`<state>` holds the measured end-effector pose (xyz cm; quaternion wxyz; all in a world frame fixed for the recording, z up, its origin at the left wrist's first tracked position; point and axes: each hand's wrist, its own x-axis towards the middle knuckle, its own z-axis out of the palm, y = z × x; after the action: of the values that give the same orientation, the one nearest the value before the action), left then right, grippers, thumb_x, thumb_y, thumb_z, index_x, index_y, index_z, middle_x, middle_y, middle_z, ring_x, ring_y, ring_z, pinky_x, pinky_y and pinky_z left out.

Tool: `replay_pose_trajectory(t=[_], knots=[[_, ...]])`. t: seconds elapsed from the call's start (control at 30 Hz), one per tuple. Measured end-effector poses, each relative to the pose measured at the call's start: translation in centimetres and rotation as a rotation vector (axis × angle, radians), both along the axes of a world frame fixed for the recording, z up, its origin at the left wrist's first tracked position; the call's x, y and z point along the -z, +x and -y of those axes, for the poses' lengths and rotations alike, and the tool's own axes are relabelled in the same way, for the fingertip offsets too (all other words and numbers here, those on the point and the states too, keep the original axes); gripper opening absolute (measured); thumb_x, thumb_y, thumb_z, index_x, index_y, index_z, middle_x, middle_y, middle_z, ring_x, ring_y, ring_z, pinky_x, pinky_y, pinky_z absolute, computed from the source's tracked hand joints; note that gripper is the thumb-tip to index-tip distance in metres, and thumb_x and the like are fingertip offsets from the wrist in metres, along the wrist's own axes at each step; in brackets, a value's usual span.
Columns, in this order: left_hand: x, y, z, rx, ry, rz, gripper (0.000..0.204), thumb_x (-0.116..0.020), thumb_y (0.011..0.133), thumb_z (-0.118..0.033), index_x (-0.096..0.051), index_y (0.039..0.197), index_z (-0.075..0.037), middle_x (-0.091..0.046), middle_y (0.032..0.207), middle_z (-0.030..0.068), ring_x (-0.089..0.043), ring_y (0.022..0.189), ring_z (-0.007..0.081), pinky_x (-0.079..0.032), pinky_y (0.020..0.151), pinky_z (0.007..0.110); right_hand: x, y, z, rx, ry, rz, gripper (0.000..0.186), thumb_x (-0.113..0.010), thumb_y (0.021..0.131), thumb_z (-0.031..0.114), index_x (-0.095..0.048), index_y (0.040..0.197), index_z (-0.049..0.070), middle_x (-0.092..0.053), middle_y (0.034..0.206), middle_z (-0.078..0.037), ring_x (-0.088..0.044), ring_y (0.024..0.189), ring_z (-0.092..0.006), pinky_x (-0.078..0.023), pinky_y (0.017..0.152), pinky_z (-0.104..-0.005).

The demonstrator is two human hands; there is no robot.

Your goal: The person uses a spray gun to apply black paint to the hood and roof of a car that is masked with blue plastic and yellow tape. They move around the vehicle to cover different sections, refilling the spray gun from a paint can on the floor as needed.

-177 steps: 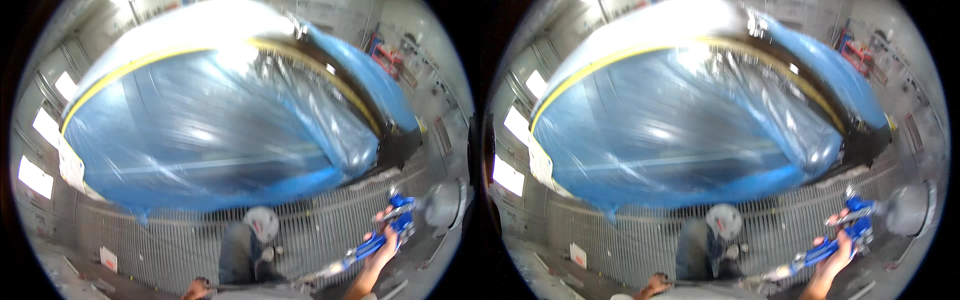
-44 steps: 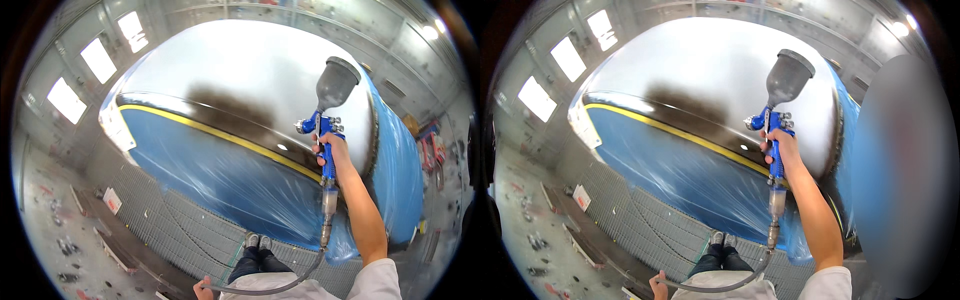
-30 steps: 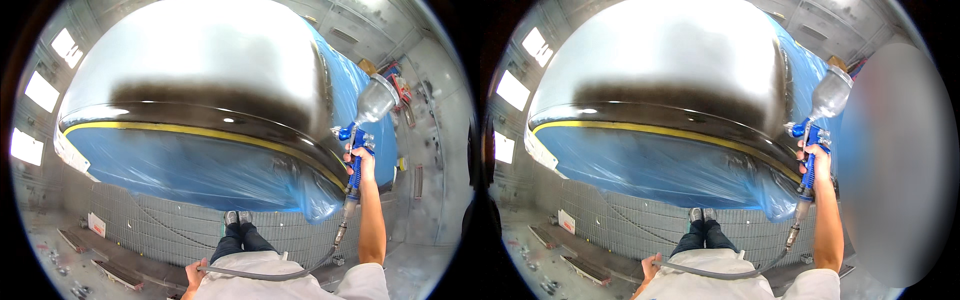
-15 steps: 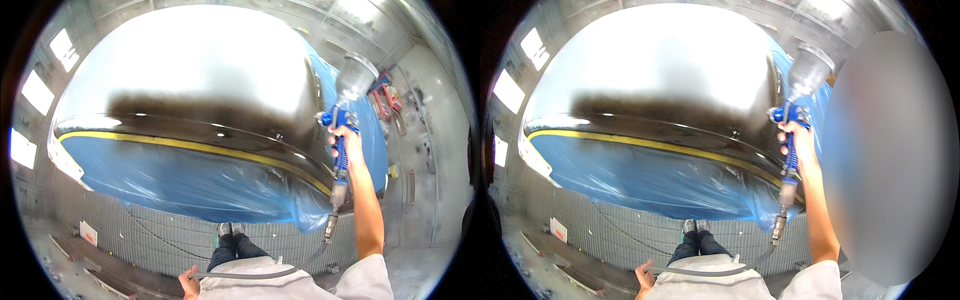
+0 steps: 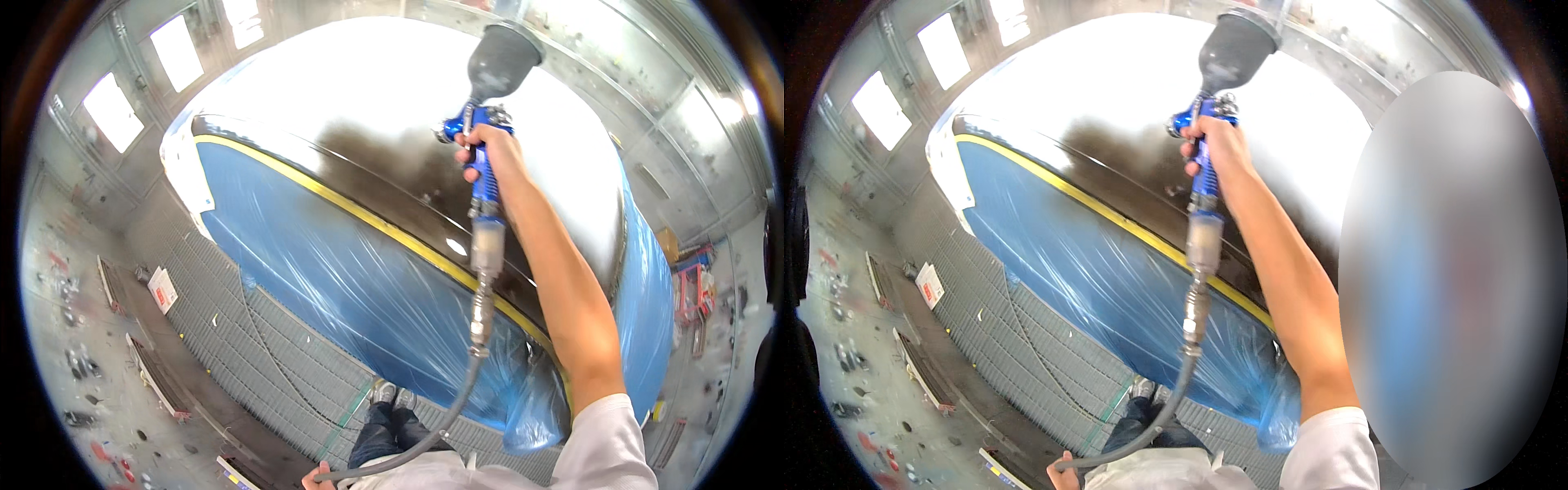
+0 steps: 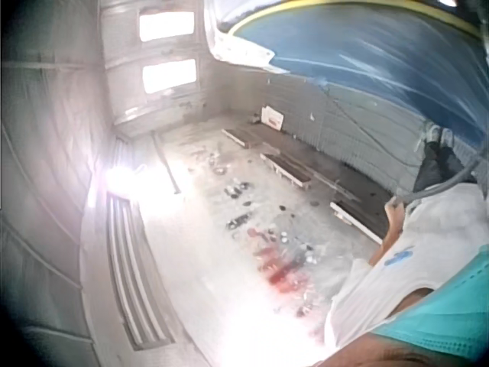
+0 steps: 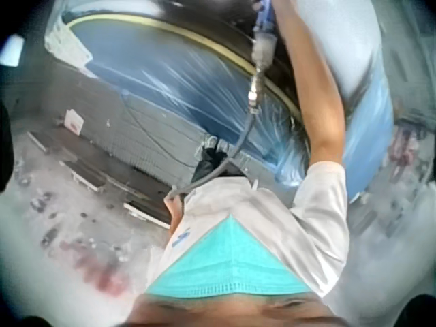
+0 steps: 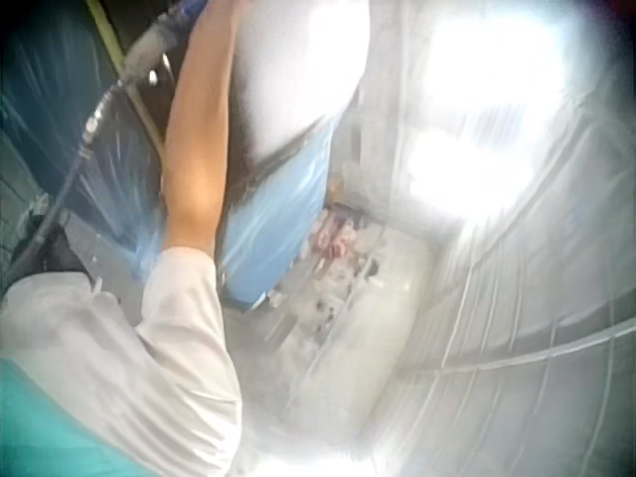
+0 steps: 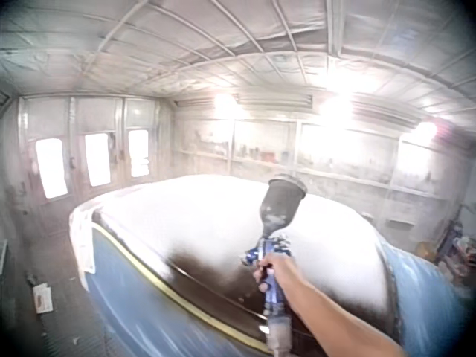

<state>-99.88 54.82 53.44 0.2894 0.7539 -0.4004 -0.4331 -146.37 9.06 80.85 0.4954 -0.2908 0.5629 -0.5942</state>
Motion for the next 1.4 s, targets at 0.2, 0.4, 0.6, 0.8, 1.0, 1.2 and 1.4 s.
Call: replay_pose_trajectory(t=[0.2, 0.4, 0.6, 0.8, 1.0, 1.2, 1.4], knots=[[-2.1, -2.7, 0.1, -0.061, -0.106, 0.047, 0.017, -0.059, 0.093, -0.007, -0.069, 0.09, 0.006, -0.059, 0.067, -0.0022, -0.046, 0.065, 0.0079, -0.039, 0.056, 0.029, -0.3, 4.1, 7.7, -0.174, -0.188, 0.215, 0.019, -0.053, 0.076, 0.007, -0.053, 0.092, -0.004, -0.059, 0.079, -0.01, -0.055, 0.059, -0.0152, -0.042, 0.039, -0.0259], [-5.4, -3.4, 1.2, -0.053, -0.063, 0.043, 0.017, -0.057, 0.093, -0.006, -0.067, 0.086, 0.007, -0.054, 0.064, -0.0026, -0.045, 0.066, 0.0072, -0.039, 0.056, 0.028, 0.4, 0.4, 5.3, -0.11, -0.022, -0.067, 0.018, -0.054, 0.077, 0.011, -0.057, 0.088, -0.002, -0.057, 0.072, -0.008, -0.054, 0.055, -0.0122, -0.041, 0.036, -0.0243], [-5.9, -4.0, 4.0, 0.127, -0.005, -0.034, 0.026, -0.056, 0.093, -0.012, -0.063, 0.075, 0.006, -0.05, 0.061, -0.0026, -0.042, 0.061, 0.0074, -0.035, 0.05, 0.032, 0.2, -7.7, -5.5, 0.112, 0.077, -0.136, 0.019, -0.052, 0.079, 0.012, -0.058, 0.089, -0.003, -0.053, 0.066, -0.006, -0.053, 0.054, -0.0117, -0.039, 0.035, -0.0227], [-5.2, -4.6, 7.1, 0.629, -0.131, 0.094, 0.024, -0.058, 0.087, -0.016, -0.059, 0.07, 0.0, -0.048, 0.054, 0.0131, -0.044, 0.048, 0.0224, -0.035, 0.047, 0.041, 0.3, -16.1, -17.6, 0.277, 0.124, -0.056, 0.023, -0.052, 0.076, 0.01, -0.053, 0.097, -0.001, -0.056, 0.082, -0.006, -0.052, 0.06, -0.0113, -0.037, 0.034, -0.0226], [-2.6, -5.8, 9.2, 0.92, -0.156, 0.147, 0.014, -0.056, 0.083, -0.013, -0.064, 0.08, -0.002, -0.056, 0.066, 0.0233, -0.051, 0.06, 0.0445, -0.041, 0.052, 0.047, -0.3, -21.5, -27.1, 0.428, 0.189, -0.057, 0.019, -0.054, 0.074, 0.007, -0.054, 0.093, 0.002, -0.057, 0.081, -0.007, -0.052, 0.058, -0.0115, -0.038, 0.035, -0.0234], [-3.9, -8.6, 10.3, 0.984, -0.012, 0.067, 0.022, -0.054, 0.082, -0.016, -0.071, 0.092, -0.006, -0.064, 0.078, 0.0232, -0.061, 0.073, 0.043, -0.048, 0.063, 0.045, -1.0, -25.1, -32.1, 0.579, 0.285, -0.175, 0.011, -0.056, 0.074, 0.006, -0.056, 0.083, 0.001, -0.055, 0.071, -0.007, -0.052, 0.052, -0.0123, -0.038, 0.033, -0.0253], [-4.7, -10.3, 11.1, 0.951, 0.025, 0.066, 0.024, -0.053, 0.084, -0.017, -0.071, 0.094, -0.005, -0.065, 0.079, 0.0235, -0.062, 0.071, 0.0409, -0.048, 0.064, 0.043, -0.8, -28.3, -32.3, 0.773, 0.444, -0.533, 0.008, -0.056, 0.073, 0.008, -0.054, 0.075, 0.0, -0.052, 0.063, -0.006, -0.05, 0.047, -0.0124, -0.038, 0.032, -0.0285]])
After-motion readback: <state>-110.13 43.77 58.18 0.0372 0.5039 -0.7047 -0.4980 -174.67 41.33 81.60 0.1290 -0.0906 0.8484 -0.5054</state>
